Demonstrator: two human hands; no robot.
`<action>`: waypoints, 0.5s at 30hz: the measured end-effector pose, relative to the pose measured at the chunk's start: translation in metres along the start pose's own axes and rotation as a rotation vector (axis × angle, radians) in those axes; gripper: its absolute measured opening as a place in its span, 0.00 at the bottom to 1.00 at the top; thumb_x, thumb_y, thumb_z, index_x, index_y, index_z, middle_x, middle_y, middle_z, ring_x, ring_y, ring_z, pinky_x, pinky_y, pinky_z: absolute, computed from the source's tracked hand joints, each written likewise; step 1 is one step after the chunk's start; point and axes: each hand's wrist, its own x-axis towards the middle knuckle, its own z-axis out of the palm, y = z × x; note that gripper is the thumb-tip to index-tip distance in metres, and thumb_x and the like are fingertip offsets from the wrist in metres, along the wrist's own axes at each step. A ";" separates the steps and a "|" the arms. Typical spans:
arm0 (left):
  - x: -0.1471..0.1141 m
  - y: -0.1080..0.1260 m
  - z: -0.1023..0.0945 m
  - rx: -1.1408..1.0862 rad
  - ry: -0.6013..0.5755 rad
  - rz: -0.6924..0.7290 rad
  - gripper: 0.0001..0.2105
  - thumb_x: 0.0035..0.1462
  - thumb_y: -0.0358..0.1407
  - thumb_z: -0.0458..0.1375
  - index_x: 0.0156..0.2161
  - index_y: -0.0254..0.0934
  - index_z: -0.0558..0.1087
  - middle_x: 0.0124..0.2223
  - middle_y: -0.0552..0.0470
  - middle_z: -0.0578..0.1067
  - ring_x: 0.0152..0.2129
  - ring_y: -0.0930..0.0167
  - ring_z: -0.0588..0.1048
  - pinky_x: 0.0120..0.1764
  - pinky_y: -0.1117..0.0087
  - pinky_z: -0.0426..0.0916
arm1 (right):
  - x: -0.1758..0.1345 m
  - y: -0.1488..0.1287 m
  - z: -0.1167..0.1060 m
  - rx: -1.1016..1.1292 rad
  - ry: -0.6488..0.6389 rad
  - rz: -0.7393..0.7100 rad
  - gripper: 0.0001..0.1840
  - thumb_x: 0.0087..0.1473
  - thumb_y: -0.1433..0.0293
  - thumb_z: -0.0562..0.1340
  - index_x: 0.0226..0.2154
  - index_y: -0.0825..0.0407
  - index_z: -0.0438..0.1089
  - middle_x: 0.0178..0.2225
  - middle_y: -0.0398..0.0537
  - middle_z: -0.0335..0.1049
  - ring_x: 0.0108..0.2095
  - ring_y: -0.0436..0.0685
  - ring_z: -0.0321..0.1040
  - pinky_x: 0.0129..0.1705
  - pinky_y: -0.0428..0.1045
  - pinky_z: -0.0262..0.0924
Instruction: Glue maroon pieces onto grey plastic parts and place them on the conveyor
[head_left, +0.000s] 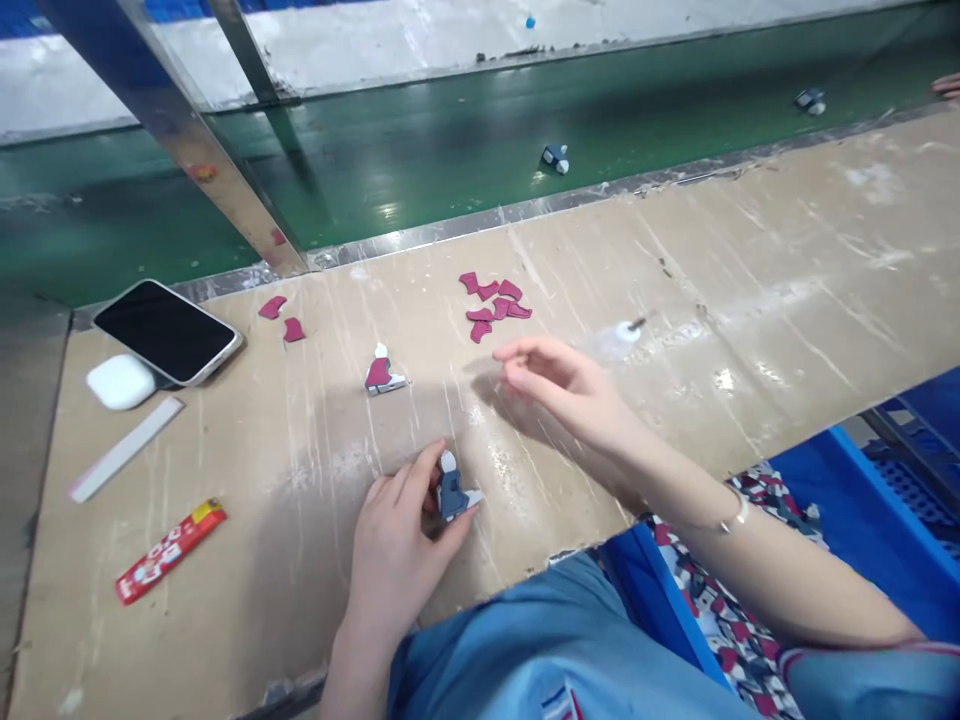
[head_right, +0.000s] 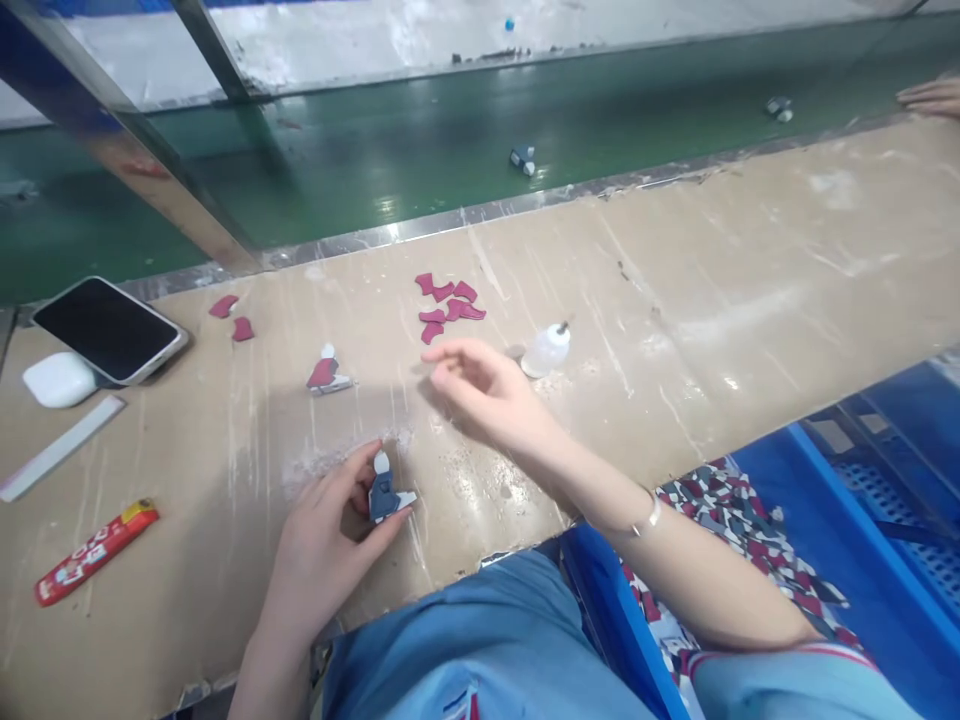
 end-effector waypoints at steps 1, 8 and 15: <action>0.000 0.000 0.000 0.001 0.003 -0.006 0.25 0.64 0.34 0.65 0.65 0.47 0.72 0.37 0.55 0.79 0.30 0.66 0.77 0.43 0.62 0.76 | 0.015 0.000 0.001 -0.176 0.034 -0.080 0.14 0.70 0.61 0.60 0.52 0.49 0.74 0.46 0.53 0.80 0.42 0.60 0.76 0.42 0.55 0.71; -0.002 0.000 -0.001 -0.119 0.006 -0.071 0.25 0.65 0.34 0.64 0.66 0.45 0.70 0.41 0.53 0.80 0.34 0.66 0.79 0.47 0.61 0.79 | 0.089 0.011 -0.007 -0.959 -0.055 -0.257 0.16 0.64 0.80 0.58 0.33 0.52 0.79 0.37 0.60 0.81 0.44 0.68 0.74 0.50 0.61 0.67; -0.004 0.002 0.009 -0.248 0.148 -0.132 0.26 0.62 0.34 0.66 0.65 0.45 0.71 0.43 0.52 0.79 0.32 0.69 0.78 0.42 0.65 0.79 | 0.032 -0.019 0.001 -0.641 -0.013 -0.421 0.10 0.69 0.68 0.61 0.39 0.49 0.79 0.38 0.51 0.80 0.35 0.59 0.75 0.36 0.53 0.69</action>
